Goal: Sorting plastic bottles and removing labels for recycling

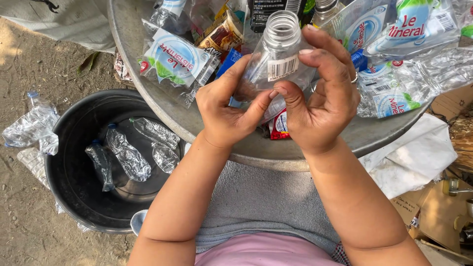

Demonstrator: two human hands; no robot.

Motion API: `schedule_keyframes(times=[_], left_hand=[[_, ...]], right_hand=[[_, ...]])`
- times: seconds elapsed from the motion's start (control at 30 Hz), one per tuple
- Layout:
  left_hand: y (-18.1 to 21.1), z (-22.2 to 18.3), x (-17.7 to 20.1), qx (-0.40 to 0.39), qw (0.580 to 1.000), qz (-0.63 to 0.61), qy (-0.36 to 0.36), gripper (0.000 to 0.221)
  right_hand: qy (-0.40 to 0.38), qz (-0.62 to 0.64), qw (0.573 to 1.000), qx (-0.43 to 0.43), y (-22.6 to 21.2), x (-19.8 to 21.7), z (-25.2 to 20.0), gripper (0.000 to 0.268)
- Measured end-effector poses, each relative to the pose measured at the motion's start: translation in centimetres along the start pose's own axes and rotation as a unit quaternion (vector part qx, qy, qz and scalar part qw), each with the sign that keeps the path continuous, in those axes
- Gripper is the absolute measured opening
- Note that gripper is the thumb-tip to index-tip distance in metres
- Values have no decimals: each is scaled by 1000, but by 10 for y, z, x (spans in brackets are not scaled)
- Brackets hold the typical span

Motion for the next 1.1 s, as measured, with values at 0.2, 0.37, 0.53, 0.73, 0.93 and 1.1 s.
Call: schedule_keyframes(times=[0.2,0.37,0.53,0.73,0.93,1.1], left_hand=[[0,-4,-1,-20,1000,14,7,50],[-4,-6,-2,-13,1000,7,8,51],[-3,-5,-3,-9,1000,6,4,50],[-1,-5,-2,-14,1000,19,2,49],[-4,-6,-2,-9,1000,13,3,50],[-4,-6,-3,-14,1000,21,4,49]], right_hand=[[9,-5,1000,5,-1,0,-2,34],[-8,-7,1000,-6,-1,-2,-1,33],[-23,122,992,-37,8,-4,-4,43],[0,15,1000,5,4,0,-3,33],[-12,-16,1000,16,-2,2,1,32],[-35,50,998,-9,4,-3,-1,30]])
Point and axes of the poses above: each hand's wrist, its own z-axis towards the middle knuckle, its own x-axis out of the back of the hand, y = z × x, the point moved 5 cm from there along z, towards the middle knuckle, and after that the axes turned 8 degrees about -x, right-handed, at the moved point
